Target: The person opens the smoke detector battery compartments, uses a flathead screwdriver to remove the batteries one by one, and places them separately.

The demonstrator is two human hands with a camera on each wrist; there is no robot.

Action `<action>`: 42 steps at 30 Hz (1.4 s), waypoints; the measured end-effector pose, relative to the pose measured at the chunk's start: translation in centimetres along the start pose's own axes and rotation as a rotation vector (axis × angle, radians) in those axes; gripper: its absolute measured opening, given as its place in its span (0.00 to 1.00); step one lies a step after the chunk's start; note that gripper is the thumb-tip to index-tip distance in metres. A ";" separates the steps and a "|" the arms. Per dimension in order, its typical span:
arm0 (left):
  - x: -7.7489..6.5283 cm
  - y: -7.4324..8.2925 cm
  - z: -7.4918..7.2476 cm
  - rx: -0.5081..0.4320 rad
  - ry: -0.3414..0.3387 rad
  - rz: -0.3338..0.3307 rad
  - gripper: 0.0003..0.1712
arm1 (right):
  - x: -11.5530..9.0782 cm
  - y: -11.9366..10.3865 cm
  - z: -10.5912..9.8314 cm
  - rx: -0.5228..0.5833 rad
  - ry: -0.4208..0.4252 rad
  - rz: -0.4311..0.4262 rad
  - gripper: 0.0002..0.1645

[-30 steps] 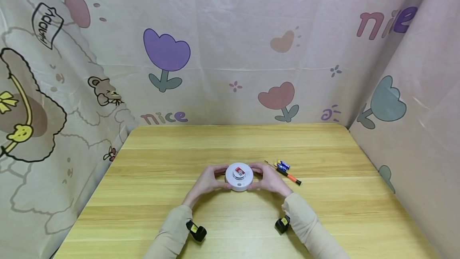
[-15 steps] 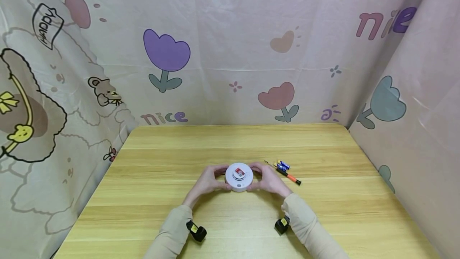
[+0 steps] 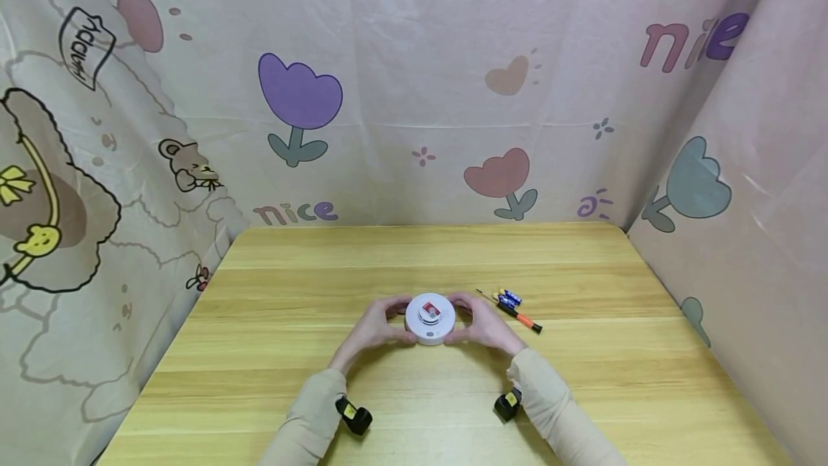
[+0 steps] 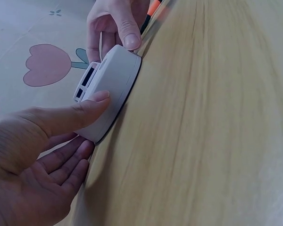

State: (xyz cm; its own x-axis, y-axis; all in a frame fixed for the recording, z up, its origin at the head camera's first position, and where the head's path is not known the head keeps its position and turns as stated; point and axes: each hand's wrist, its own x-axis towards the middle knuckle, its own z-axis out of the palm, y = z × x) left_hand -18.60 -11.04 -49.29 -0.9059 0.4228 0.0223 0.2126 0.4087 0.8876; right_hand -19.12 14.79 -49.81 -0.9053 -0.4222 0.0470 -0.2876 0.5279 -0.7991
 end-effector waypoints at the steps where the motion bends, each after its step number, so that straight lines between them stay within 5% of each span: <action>1: 0.0 0.0 0.0 0.002 -0.003 0.004 0.45 | 0.0 0.0 0.0 0.005 -0.003 -0.001 0.49; 42: -0.5 -0.3 0.4 -0.006 0.013 0.021 0.45 | -0.3 0.5 -0.3 0.128 -0.083 -0.060 0.49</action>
State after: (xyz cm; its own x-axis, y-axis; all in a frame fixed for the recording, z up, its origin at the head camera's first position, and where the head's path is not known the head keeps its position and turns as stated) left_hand -18.10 -11.01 -49.77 -0.9060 0.4206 0.0464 0.2289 0.3948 0.8898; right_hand -19.06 15.37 -50.02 -0.8571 -0.5126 0.0513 -0.2936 0.4042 -0.8663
